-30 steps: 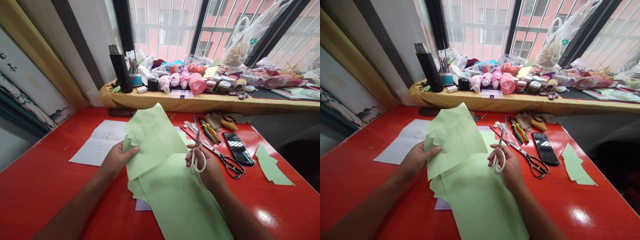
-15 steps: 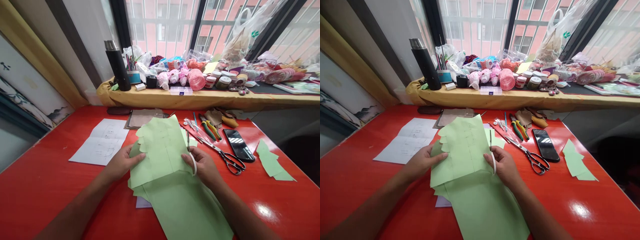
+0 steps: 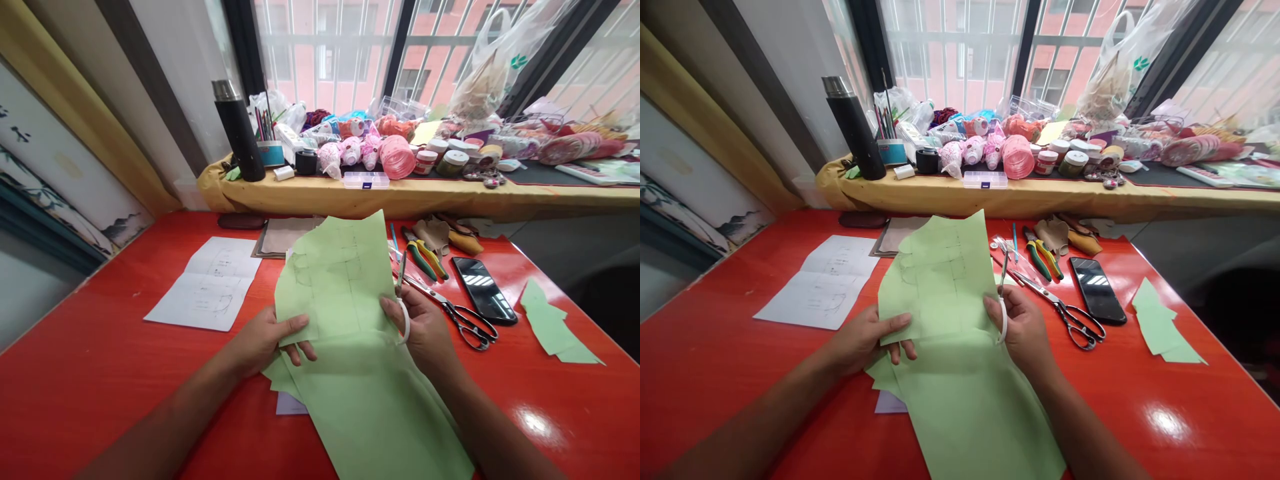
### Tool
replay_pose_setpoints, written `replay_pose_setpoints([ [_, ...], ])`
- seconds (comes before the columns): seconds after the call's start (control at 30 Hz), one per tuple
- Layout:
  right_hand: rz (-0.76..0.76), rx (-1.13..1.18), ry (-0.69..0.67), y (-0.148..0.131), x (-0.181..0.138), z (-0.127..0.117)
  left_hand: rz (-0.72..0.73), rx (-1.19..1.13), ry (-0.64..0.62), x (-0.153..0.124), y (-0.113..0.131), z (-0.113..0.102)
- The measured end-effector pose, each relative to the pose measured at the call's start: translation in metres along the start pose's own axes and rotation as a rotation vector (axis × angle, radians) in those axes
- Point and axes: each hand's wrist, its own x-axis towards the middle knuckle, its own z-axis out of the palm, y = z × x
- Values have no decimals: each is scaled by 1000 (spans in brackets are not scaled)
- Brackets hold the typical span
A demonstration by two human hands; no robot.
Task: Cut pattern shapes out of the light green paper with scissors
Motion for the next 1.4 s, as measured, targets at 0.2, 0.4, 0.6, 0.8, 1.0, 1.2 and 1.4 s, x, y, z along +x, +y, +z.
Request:
replay_pose_setpoints([
  [0.2, 31, -45, -5, 2, 2, -1, 40, -72, 183, 1, 8, 2],
  [0.4, -2, -43, -61, 3, 3, -5, 160, -253, 567, 5, 18, -10],
  [0.6, -19, -237, -423, 10, -6, 2, 215, -268, 564, 7, 14, -16],
  [0.8, 46, -323, -483, 14, -7, 3, 266, -196, 534, 4, 13, -17],
  [1.0, 52, -356, -540, 18, -9, 3, 319, -137, 480, 0, 15, -11],
  [1.2, 71, -285, -543, 24, -10, 6, 374, -19, 470, -5, 19, 2],
  [1.4, 59, -254, -536, 26, -12, 4, 404, 68, 424, -5, 14, 0],
])
